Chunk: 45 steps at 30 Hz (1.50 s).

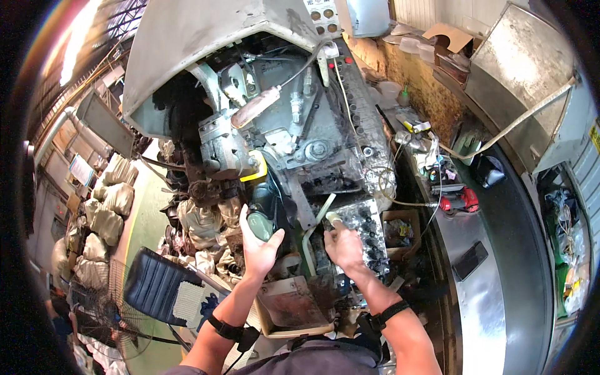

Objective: The recorder operates a toe-lasting machine to shape shoes on lasts and places the components on a conveyor belt.

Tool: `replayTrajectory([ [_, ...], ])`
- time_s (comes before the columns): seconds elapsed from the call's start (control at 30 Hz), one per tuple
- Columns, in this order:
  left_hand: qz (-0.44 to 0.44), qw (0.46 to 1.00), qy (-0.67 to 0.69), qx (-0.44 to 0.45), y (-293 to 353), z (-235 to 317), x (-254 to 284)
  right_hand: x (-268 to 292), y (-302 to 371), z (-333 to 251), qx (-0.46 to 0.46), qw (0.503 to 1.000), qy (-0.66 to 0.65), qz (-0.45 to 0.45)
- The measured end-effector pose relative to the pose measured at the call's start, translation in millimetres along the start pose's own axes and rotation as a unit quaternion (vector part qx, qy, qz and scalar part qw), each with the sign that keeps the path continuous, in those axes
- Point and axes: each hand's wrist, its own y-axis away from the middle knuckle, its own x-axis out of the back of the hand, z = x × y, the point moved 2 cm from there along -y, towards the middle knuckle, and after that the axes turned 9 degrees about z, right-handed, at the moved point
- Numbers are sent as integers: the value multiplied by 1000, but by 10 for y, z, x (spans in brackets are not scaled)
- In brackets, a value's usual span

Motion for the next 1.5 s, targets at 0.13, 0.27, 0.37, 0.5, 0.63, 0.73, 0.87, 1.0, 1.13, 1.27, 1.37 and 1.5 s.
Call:
replayTrajectory([
  [0.13, -12, 999, 43, 16, 9, -8, 0, -6, -1, 20, 0, 1000, -2, 1],
  [0.27, -4, 1000, 16, -5, 15, 37, -1, -9, -7, 29, 8, 999, 30, -17],
  [0.37, -3, 1000, -2, 0, 14, 80, 14, -2, -1, 11, 16, 1000, 18, -17],
  [0.5, 1, 1000, -16, 7, 11, 85, 29, 7, 1, -8, 7, 1000, -14, -5],
  [0.63, 4, 1000, -12, 4, 27, 72, 34, 7, -14, -7, 32, 999, 19, 6],
  [0.73, 5, 997, -57, -52, -29, 151, 96, -3, -22, 11, 24, 998, 49, -23],
  [0.87, -12, 967, -184, -178, -340, 346, 238, 6, -33, -3, 20, 999, 37, -10],
  [1.0, -71, 937, -237, -247, -572, 437, 222, 16, -35, -28, 32, 999, 23, 2],
  [1.13, -25, 931, -243, -270, -547, 453, 152, -1, -51, -4, 7, 1000, 20, -10],
  [1.27, -5, 940, -232, -249, -490, 493, 172, -24, -64, 23, 17, 1000, 14, -13],
  [1.37, 0, 976, -162, -147, -478, 488, 256, -26, -59, 41, -5, 1000, 7, -11],
  [1.5, -29, 995, -53, -79, -305, 357, 479, -19, -48, 39, -1, 1000, 18, 2],
])
